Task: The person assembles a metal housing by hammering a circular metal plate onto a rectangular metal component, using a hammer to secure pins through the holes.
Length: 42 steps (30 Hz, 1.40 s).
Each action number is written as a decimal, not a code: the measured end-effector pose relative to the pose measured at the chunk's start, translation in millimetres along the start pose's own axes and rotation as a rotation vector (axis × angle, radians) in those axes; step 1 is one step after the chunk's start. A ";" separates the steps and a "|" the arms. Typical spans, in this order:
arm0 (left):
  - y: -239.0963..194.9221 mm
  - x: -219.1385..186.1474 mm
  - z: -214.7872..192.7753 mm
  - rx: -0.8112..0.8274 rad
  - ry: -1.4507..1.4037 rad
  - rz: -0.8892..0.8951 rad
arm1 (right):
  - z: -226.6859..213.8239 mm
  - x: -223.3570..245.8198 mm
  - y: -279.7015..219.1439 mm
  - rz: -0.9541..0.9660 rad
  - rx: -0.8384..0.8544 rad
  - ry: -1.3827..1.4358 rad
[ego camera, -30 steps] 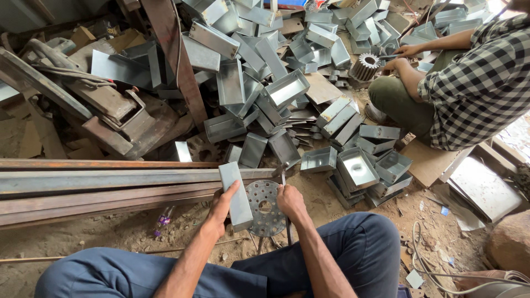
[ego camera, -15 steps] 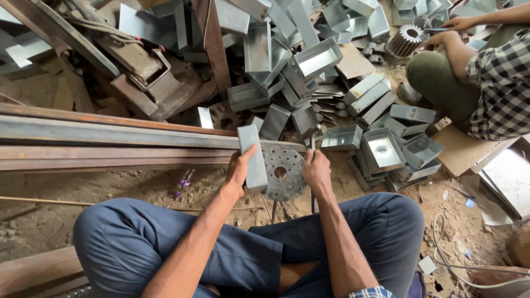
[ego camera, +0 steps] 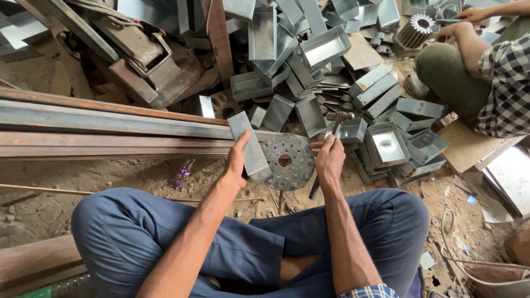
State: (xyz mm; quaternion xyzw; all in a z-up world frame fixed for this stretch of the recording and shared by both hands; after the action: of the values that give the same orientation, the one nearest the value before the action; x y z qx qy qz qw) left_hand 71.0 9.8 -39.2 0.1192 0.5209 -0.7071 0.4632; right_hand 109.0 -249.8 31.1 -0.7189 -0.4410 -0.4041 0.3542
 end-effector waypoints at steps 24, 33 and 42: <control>11.8 42.6 -14.1 -0.102 -0.200 -0.063 | 21.7 -93.9 23.5 0.130 0.199 -0.345; -1.0 -0.3 2.4 -0.079 -0.093 0.039 | 19.6 -73.9 17.8 0.052 0.229 -0.522; -7.9 14.0 33.1 0.004 0.312 0.067 | 11.1 -92.2 17.7 0.204 0.266 -0.677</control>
State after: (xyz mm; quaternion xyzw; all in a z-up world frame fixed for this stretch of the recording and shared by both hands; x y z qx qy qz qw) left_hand 67.6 -25.5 -29.2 0.2457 0.5807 -0.6653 0.3997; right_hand 102.0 -278.6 -58.7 -0.7997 -0.5079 -0.0454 0.3169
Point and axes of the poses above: each hand's wrist, its own y-axis towards the middle knuckle, its own z-axis out of the palm, x = y × z, the point moved 8 cm from there along y, towards the middle knuckle, and after that the axes turned 3 degrees about y, right-handed, at the moved point
